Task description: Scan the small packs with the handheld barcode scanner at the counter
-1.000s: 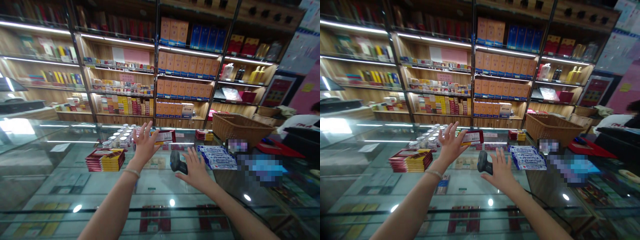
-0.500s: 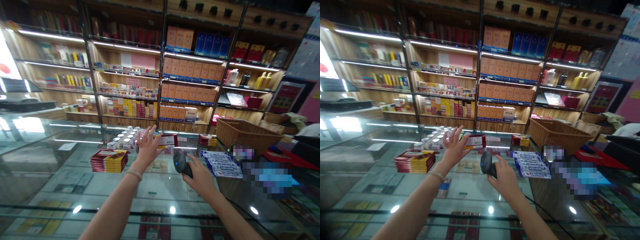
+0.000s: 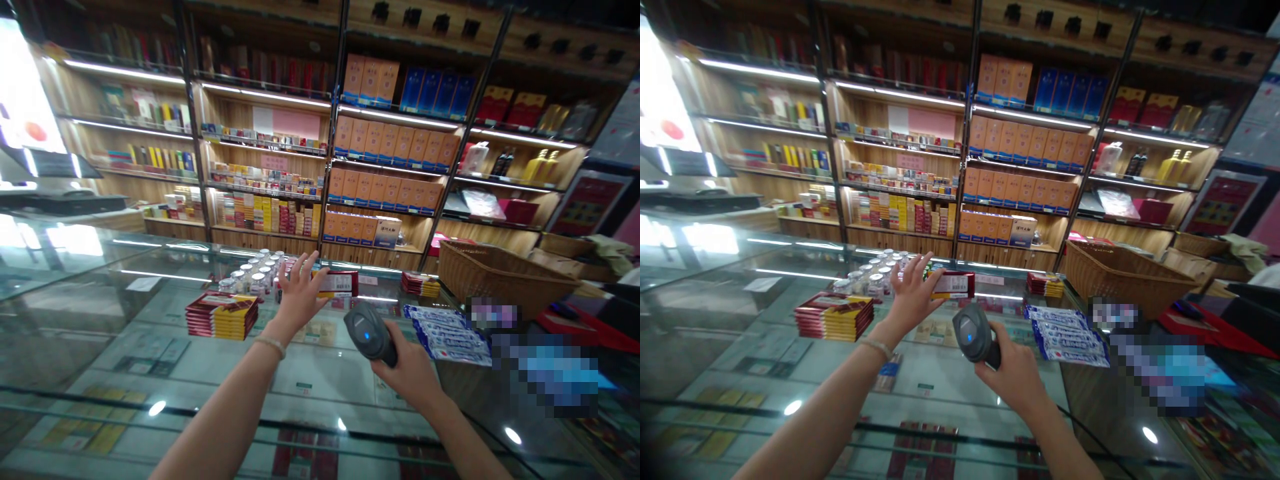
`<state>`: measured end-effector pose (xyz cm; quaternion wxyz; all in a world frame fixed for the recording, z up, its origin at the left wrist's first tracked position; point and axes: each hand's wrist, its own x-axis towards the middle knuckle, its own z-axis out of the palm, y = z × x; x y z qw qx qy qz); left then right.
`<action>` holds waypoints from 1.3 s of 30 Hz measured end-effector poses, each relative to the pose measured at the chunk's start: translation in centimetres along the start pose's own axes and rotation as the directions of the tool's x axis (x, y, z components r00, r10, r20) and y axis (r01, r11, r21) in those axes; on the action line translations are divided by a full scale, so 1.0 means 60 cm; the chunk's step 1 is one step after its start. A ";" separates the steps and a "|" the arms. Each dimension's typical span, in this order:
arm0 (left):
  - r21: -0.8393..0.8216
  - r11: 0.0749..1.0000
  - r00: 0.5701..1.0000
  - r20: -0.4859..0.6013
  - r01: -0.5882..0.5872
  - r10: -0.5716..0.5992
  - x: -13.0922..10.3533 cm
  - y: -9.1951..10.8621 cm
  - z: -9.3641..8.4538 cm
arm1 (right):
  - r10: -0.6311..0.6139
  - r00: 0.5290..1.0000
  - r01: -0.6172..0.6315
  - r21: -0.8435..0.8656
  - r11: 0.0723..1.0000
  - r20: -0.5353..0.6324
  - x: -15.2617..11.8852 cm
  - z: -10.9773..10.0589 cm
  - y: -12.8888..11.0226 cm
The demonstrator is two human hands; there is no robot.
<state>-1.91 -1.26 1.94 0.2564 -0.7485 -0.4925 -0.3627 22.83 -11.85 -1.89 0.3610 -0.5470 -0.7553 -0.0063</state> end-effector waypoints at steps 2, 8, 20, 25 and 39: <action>-0.001 1.000 1.000 -0.001 0.004 -0.004 0.000 0.001 0.001 | 0.016 0.999 -0.015 -0.033 0.999 0.037 0.000 0.001 -0.004; -0.021 1.000 1.000 -0.006 0.003 -0.004 0.001 -0.001 0.005 | 0.011 1.000 -0.008 -0.157 0.988 0.020 0.000 -0.001 -0.010; -0.032 0.999 1.000 -0.004 0.008 -0.008 0.000 -0.001 0.004 | -0.049 0.984 0.012 -0.208 0.978 -0.172 0.004 0.004 0.021; -0.022 1.000 1.000 -0.006 0.001 -0.001 0.000 -0.003 0.007 | -0.019 0.996 -0.008 -0.300 0.954 -0.085 0.008 0.007 0.021; -0.001 1.000 1.000 -0.024 -0.013 0.013 0.000 -0.005 0.012 | -0.175 0.984 0.164 -0.388 0.907 0.007 0.015 0.040 0.022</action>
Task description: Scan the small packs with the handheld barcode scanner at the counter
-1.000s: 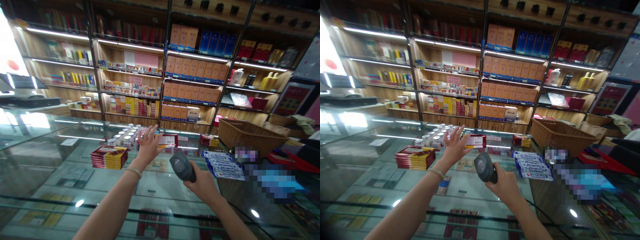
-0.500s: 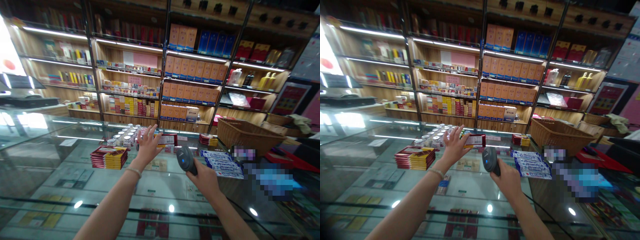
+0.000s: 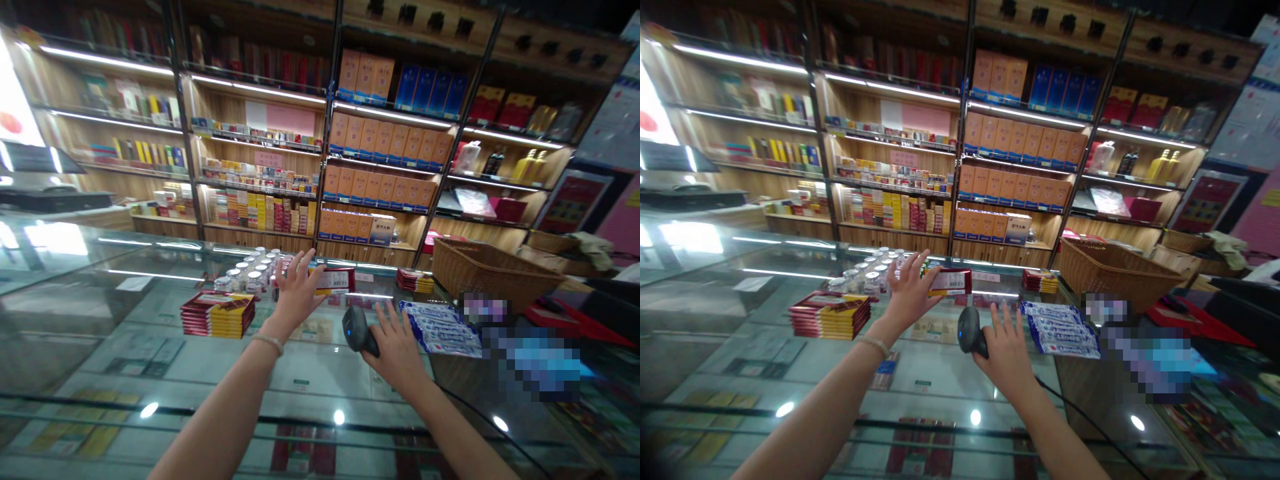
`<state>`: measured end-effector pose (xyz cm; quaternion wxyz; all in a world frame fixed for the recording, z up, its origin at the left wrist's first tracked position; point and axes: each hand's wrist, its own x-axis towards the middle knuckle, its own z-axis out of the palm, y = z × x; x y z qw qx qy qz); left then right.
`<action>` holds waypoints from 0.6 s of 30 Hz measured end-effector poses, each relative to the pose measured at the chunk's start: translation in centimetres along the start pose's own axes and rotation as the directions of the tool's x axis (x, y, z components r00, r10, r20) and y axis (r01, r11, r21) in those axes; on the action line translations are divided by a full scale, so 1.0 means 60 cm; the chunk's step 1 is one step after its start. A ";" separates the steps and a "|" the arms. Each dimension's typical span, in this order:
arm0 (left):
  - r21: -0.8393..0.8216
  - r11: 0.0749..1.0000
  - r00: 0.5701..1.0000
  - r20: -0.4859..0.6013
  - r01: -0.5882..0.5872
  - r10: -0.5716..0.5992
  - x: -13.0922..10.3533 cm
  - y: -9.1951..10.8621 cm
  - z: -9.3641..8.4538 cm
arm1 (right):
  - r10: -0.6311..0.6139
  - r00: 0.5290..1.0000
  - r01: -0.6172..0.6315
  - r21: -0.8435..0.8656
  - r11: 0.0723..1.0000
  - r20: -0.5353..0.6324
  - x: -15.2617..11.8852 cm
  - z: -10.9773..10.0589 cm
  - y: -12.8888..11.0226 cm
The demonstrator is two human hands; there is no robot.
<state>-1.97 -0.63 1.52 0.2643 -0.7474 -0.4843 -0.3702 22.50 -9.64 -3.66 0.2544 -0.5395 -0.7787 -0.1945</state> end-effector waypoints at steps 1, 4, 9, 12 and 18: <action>0.002 1.000 1.000 -0.002 0.000 0.000 0.000 0.000 0.000 | -0.006 1.000 0.006 -0.001 1.000 0.017 0.000 0.000 -0.001; 0.003 1.000 1.000 -0.006 0.004 -0.004 -0.001 0.000 0.000 | -0.026 0.995 0.025 0.013 1.000 0.099 -0.002 0.001 -0.002; -0.014 1.000 1.000 -0.009 0.019 -0.019 0.001 -0.001 -0.004 | -0.045 0.965 0.021 0.094 0.995 0.260 -0.001 -0.004 0.013; -0.032 0.999 1.000 -0.012 0.025 -0.026 0.002 -0.001 -0.007 | -0.014 0.952 -0.027 0.130 0.991 0.306 0.026 -0.012 0.033; -0.038 0.999 0.999 -0.012 0.031 -0.032 0.002 0.001 -0.012 | 0.124 0.992 -0.122 0.094 0.988 -0.009 0.133 0.000 0.063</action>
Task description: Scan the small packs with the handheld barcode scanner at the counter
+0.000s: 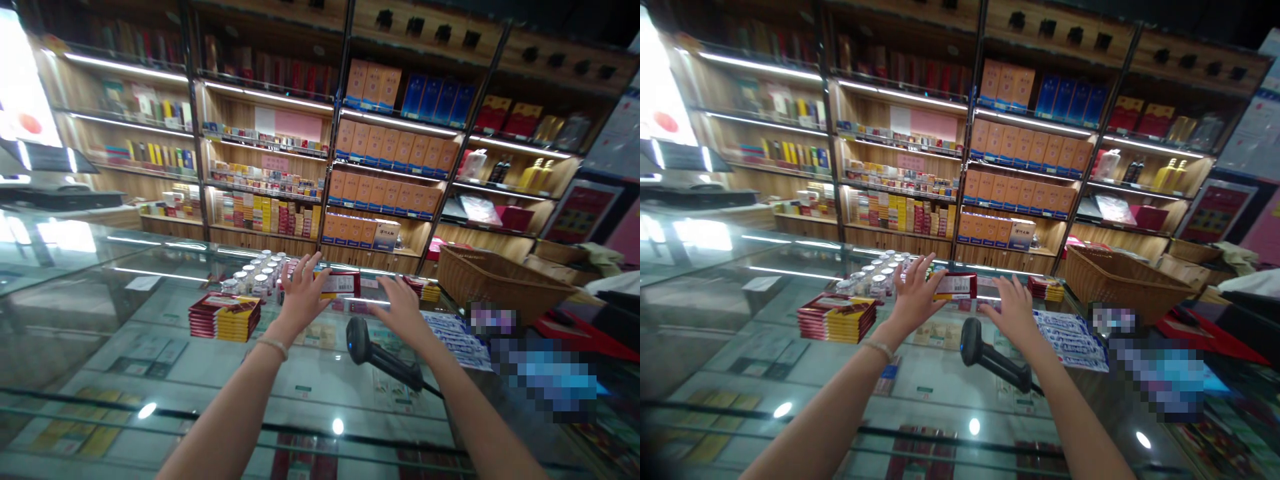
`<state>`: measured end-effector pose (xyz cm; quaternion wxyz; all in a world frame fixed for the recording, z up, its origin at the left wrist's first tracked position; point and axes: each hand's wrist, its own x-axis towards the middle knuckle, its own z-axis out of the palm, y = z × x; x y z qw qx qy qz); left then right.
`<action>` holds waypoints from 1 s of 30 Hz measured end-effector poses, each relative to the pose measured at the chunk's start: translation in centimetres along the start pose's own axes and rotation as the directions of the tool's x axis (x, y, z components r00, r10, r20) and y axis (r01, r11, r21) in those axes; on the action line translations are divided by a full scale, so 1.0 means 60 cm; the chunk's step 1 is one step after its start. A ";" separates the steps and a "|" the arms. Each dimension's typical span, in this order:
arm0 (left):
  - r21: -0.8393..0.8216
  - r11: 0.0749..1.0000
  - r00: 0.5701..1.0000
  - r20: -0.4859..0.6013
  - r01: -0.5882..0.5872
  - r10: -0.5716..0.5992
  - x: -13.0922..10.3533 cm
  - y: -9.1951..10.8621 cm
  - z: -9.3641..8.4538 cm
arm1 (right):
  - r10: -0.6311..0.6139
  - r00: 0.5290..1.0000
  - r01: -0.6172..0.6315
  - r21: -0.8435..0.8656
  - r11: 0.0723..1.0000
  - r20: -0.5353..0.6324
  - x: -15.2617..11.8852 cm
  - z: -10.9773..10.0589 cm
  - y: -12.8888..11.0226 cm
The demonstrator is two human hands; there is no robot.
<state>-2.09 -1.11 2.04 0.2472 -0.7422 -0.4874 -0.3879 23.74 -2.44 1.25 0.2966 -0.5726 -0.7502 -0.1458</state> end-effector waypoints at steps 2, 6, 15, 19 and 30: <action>0.001 1.000 1.000 -0.002 -0.011 0.011 0.000 0.001 -0.001 | -0.043 0.998 0.044 0.009 0.999 -0.036 0.024 0.018 0.000; 0.020 0.998 0.999 0.013 -0.053 0.052 0.001 0.004 -0.003 | -0.126 0.990 0.130 0.052 0.990 -0.067 0.033 0.053 0.002; 0.038 0.994 0.993 0.062 -0.099 0.096 0.002 0.012 -0.002 | -0.169 0.968 0.191 0.109 0.975 -0.185 0.001 0.041 0.006; 0.034 0.997 0.995 0.077 -0.074 0.071 0.003 0.015 -0.006 | -0.211 0.956 0.243 0.148 0.959 -0.202 -0.002 0.022 -0.011; 0.036 0.996 0.986 0.143 -0.086 0.080 -0.005 0.038 -0.001 | -0.243 0.935 0.311 0.268 0.912 -0.259 -0.020 0.006 -0.054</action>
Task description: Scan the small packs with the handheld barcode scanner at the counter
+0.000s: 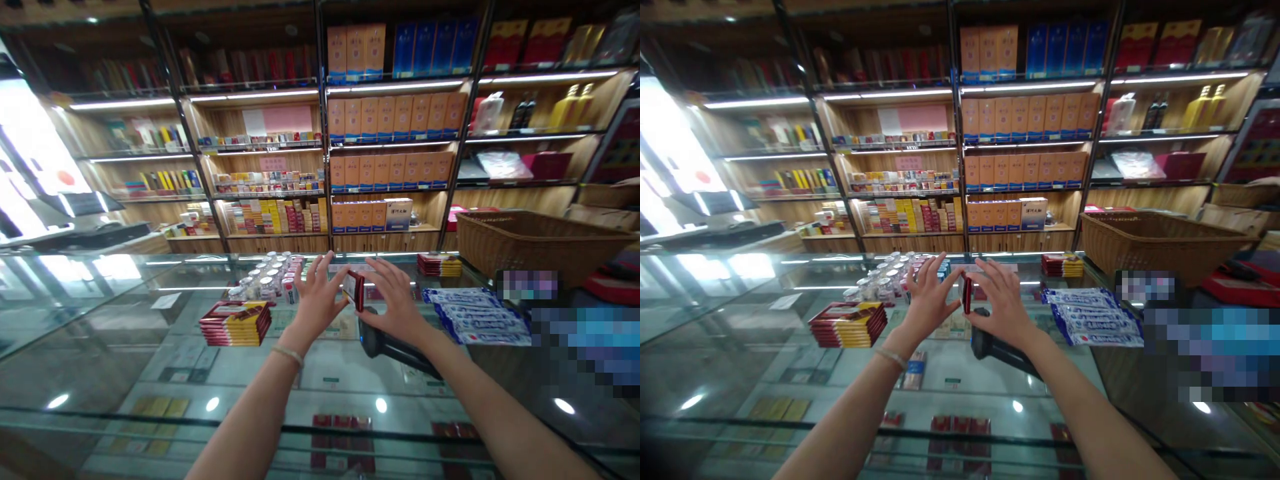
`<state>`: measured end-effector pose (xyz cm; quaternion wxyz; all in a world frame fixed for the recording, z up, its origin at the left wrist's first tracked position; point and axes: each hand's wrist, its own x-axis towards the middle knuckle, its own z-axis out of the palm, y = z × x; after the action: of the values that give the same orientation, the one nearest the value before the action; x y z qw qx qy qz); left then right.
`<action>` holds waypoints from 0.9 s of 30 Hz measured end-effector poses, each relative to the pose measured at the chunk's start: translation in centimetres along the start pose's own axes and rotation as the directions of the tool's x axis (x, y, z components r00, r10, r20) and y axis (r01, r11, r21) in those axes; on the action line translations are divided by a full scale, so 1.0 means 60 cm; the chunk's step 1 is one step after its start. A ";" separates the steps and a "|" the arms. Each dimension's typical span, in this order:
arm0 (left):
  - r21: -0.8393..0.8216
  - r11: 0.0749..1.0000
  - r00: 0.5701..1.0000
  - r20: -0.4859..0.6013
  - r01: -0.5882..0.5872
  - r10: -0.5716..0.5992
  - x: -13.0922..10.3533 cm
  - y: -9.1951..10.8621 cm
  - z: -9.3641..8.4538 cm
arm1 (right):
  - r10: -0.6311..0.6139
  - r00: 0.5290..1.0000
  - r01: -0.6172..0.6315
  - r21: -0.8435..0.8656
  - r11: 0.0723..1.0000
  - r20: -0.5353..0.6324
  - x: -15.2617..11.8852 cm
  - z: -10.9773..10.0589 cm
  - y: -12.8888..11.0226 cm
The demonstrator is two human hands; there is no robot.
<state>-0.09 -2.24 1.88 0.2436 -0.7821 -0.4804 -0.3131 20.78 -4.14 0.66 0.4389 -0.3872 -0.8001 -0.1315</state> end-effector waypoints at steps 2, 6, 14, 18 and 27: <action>-0.005 1.000 1.000 -0.001 0.018 -0.018 0.003 -0.004 -0.001 | 0.042 0.997 -0.042 0.006 0.999 -0.058 0.003 -0.003 -0.001; -0.038 0.995 0.994 -0.057 0.094 -0.097 0.013 -0.017 -0.010 | 0.104 0.977 -0.116 -0.054 0.992 -0.188 0.008 -0.007 0.000; -0.248 0.967 0.994 -0.079 0.055 -0.076 0.015 0.029 -0.032 | 0.028 0.988 -0.063 -0.231 0.971 -0.152 0.003 0.010 -0.015; -0.245 0.967 0.988 -0.119 0.066 -0.097 0.010 0.048 -0.033 | -0.001 0.994 -0.026 -0.262 0.965 -0.105 0.001 0.020 -0.017; -0.297 0.947 0.975 -0.139 0.125 -0.172 0.014 0.037 -0.023 | 0.005 0.999 -0.021 -0.325 0.945 -0.050 0.004 0.015 -0.012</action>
<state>1.86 -3.61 3.26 0.1418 -0.7425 -0.4661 -0.4597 19.62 -4.02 0.40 0.3892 -0.4565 -0.7538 -0.2682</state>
